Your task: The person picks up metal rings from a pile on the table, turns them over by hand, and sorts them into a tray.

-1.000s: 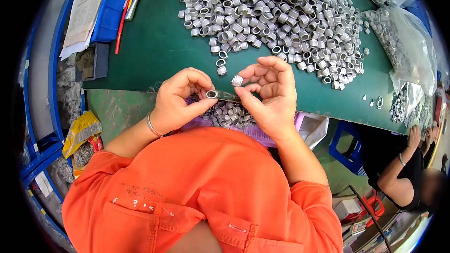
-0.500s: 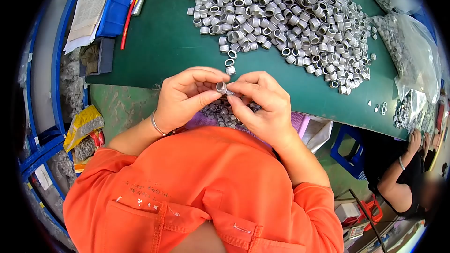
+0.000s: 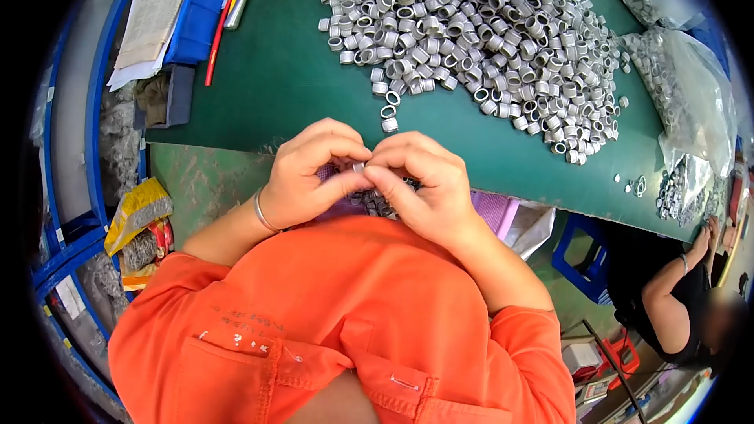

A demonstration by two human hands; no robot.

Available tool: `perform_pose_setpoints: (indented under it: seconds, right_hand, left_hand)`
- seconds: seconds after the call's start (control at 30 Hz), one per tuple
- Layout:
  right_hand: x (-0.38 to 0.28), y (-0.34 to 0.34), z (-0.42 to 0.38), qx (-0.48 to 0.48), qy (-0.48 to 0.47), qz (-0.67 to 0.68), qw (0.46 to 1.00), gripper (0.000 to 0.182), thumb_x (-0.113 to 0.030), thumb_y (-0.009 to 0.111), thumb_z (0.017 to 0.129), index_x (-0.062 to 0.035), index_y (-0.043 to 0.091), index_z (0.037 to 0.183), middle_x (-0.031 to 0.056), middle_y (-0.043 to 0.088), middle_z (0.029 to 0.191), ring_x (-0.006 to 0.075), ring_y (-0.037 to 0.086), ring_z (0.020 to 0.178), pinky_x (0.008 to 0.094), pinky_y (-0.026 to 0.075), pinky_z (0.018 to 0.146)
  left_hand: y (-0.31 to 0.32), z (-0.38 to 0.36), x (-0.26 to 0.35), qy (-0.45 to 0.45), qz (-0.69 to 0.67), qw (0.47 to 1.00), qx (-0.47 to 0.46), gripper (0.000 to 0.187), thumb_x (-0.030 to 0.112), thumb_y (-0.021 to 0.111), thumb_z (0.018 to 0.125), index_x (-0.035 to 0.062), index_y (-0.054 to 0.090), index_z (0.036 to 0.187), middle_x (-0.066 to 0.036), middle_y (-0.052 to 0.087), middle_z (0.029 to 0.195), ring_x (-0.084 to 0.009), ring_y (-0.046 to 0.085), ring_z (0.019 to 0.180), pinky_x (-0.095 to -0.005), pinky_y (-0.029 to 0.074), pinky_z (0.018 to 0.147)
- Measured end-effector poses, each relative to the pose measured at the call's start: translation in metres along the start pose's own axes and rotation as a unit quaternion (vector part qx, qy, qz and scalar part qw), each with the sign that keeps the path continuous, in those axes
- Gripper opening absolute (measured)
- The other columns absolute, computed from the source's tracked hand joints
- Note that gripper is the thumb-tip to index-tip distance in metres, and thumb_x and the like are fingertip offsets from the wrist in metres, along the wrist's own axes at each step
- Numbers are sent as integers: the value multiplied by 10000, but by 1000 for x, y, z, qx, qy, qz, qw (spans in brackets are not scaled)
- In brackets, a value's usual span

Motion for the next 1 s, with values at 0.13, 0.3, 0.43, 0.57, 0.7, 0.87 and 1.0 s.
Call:
perform_pose_setpoints:
  seconds: [0.13,0.3,0.43,0.57,0.7,0.87,1.0]
  right_hand:
    - [-22,2,22,17,-185,-298,936,232,-24,667,707,-23,612,932,107,568,958,291,530,833,358,444,735]
    - [-16,5,31,-20,-182,-383,906,236,-48,648,711,-13,585,936,112,556,999,287,532,817,367,439,691]
    - [-18,-1,26,5,-188,-373,909,232,-36,663,701,-9,598,922,107,570,962,285,542,815,366,445,695]
    - [-19,-3,27,16,-178,-361,915,221,-39,680,696,-15,610,905,104,574,964,281,549,812,363,452,694]
    - [-18,-5,26,16,-190,-351,917,216,-23,685,689,-15,619,894,107,580,961,283,555,817,359,457,695]
    - [-16,-12,23,51,-181,-381,905,285,-55,692,691,-32,631,968,95,575,1003,286,532,887,376,436,777]
    - [-19,1,31,4,-173,-421,891,335,-107,696,685,-40,616,1003,80,559,1117,268,526,948,375,423,807]
  left_hand:
    - [-10,-6,-44,-179,-215,956,94,229,-13,648,801,-15,580,1020,-69,609,903,-109,583,745,-224,495,645]
    - [-47,42,-61,-207,-367,891,169,158,34,585,858,-11,582,1010,-96,635,929,-143,615,783,-251,517,701]
    - [-72,116,-87,-184,-541,797,198,130,32,563,868,0,574,994,-80,622,894,-168,619,823,-282,524,758]
    - [-109,237,-120,-130,-612,750,217,166,58,522,899,-75,526,999,-158,600,961,-225,614,895,-329,526,848]
    - [-139,293,-126,-130,-579,771,231,262,64,509,897,-132,468,1066,-215,565,1040,-293,592,985,-382,504,897]
    - [-110,218,-92,-159,-90,982,54,224,186,628,848,-1,616,971,-62,630,854,-132,610,803,-223,491,706]
    - [-66,128,-76,-135,93,984,-65,376,147,807,659,22,605,951,5,571,831,-62,498,665,-215,449,609]
Point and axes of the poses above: each hand's wrist, its own z-axis towards the middle knuckle, its own y-axis out of the palm, x = y × z, the point moved 9 cm from there along z, towards the middle knuckle
